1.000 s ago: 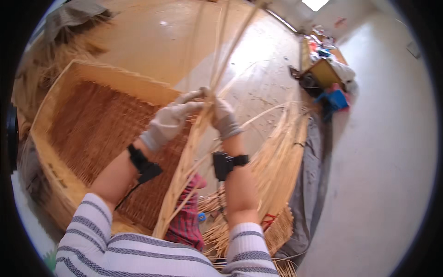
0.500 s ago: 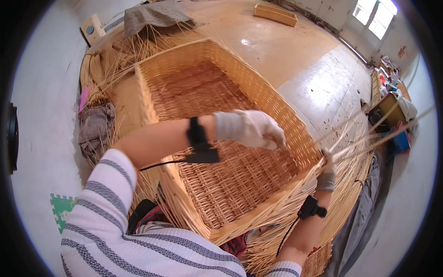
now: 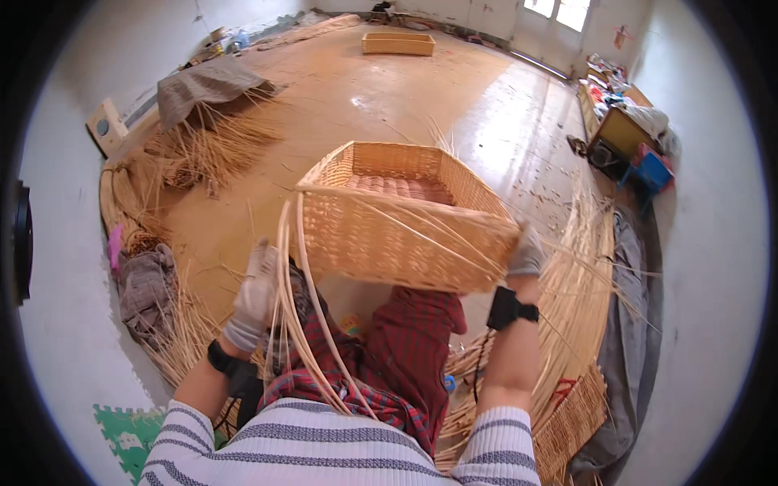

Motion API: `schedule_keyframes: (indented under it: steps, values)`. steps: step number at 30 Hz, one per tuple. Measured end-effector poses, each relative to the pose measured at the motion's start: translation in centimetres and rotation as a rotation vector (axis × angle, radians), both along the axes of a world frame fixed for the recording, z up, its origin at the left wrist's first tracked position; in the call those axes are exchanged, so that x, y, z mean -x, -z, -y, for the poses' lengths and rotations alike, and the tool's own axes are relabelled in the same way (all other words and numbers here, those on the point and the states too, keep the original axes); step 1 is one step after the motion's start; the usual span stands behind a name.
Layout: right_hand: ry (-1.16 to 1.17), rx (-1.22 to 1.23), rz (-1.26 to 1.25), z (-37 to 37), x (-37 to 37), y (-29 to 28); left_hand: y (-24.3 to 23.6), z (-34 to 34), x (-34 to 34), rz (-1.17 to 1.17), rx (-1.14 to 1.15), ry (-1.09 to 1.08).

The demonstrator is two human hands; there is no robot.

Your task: Weaving and trimming a large wicker basket while sitting on the floor.

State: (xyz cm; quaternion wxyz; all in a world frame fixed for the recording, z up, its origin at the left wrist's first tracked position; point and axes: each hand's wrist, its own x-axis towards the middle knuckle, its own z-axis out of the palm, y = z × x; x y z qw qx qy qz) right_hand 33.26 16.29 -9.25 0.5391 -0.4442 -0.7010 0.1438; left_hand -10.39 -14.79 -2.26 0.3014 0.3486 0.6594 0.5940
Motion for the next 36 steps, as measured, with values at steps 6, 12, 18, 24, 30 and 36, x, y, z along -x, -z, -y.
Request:
schedule_keyframes:
  steps: [6,12,18,24,30,36]
  values:
    - [-0.08,0.782,-1.002,-0.9,5.2,-2.5,-1.6,-2.0,0.8,0.333,0.128,0.139]
    - [-0.034,0.757,-0.77,1.3,6.1,-4.1,-0.8,-4.0,14.5,-1.006,0.349,0.191]
    - [-0.131,0.858,-0.86,2.5,7.0,-5.6,-4.3,-2.9,23.4,-1.956,0.348,0.306]
    - [-0.053,0.765,-0.719,-1.8,5.5,-2.7,-0.1,-1.4,20.2,-1.773,0.276,0.207]
    - [-0.073,0.84,-0.822,-3.0,7.1,-0.8,-2.5,-0.4,15.6,-1.632,0.548,0.178]
    - [0.042,0.904,-0.943,0.8,6.9,4.1,-1.1,-12.3,0.2,-1.332,-0.281,0.208]
